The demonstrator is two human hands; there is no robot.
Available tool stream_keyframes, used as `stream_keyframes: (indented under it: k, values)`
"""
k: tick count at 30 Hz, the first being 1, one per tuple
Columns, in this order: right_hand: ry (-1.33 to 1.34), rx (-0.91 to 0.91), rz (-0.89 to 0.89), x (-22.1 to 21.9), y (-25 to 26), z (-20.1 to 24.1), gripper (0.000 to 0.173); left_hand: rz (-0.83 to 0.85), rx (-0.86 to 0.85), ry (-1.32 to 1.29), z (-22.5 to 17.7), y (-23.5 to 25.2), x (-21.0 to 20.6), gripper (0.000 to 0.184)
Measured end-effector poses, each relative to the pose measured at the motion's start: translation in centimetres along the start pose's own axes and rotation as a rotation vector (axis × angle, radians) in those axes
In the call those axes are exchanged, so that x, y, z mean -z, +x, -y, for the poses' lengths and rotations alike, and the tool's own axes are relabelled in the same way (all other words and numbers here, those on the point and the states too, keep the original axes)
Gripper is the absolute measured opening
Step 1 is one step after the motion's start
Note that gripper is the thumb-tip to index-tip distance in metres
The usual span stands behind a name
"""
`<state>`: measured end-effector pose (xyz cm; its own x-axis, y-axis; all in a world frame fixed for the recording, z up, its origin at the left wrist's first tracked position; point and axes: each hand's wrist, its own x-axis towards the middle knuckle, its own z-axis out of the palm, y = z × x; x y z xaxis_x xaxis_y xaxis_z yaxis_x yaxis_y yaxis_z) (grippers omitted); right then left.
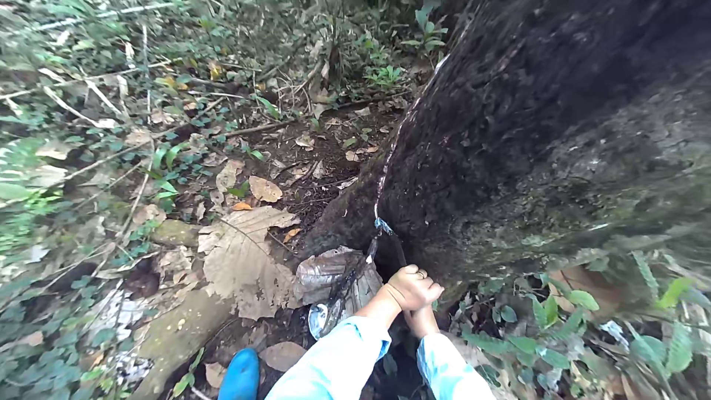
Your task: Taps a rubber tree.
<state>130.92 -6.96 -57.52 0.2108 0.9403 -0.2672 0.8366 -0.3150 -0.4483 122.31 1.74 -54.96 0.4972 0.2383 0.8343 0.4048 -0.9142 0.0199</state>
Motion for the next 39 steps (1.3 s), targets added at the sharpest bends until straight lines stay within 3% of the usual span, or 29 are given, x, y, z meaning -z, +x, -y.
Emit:
stream_keyframes:
  k: [11, 15, 17, 18, 20, 22, 25, 28, 33, 36, 39]
  values:
    - [-0.056, 0.052, -0.059, 1.1, -0.3, 0.5, 0.032, 0.008, 0.046, -0.032, -0.1, 0.9, 0.4, 0.029]
    - [-0.065, -0.006, -0.010, 0.4, -1.5, -0.9, 0.032, 0.418, 0.148, -0.199, -2.1, 0.6, 1.9, 0.023]
    - [-0.023, 0.044, -0.100, 0.6, -2.9, -1.5, 0.027, 0.480, 0.134, -0.317, -2.4, 0.9, 3.0, 0.021]
    - [0.001, 0.043, -0.114, 1.5, -3.5, -1.2, 0.028, 0.427, 0.122, -0.380, -2.2, 0.9, 3.9, 0.019]
    - [-0.009, -0.025, -0.050, 3.7, -4.7, -1.2, 0.035, 0.152, 0.199, -0.399, -1.5, 0.4, 5.7, 0.018]
    - [-0.075, -0.186, 0.094, 5.5, -6.0, -1.8, 0.043, -0.074, 0.441, -0.256, 0.6, 0.2, 7.3, 0.022]
    - [-0.105, -0.252, 0.131, 5.3, -7.7, -3.7, 0.045, 0.024, 0.729, -0.260, 5.8, 0.5, 9.0, 0.028]
    - [-0.114, -0.335, 0.200, 5.1, -8.0, -2.9, 0.047, 0.159, 0.677, -0.298, 8.9, 0.6, 8.7, 0.033]
    - [-0.085, -0.323, 0.222, 5.5, -8.2, -1.7, 0.046, 0.108, 0.390, -0.142, 10.8, 0.3, 7.3, 0.009]
    - [-0.040, -0.293, 0.203, 7.4, -10.2, -1.4, 0.045, 0.128, 0.282, -0.135, 11.8, 0.4, 7.5, 0.008]
    - [0.056, -0.286, 0.091, 8.9, -13.3, -0.6, 0.042, 0.251, 0.327, -0.231, 12.2, 1.5, 8.9, 0.013]
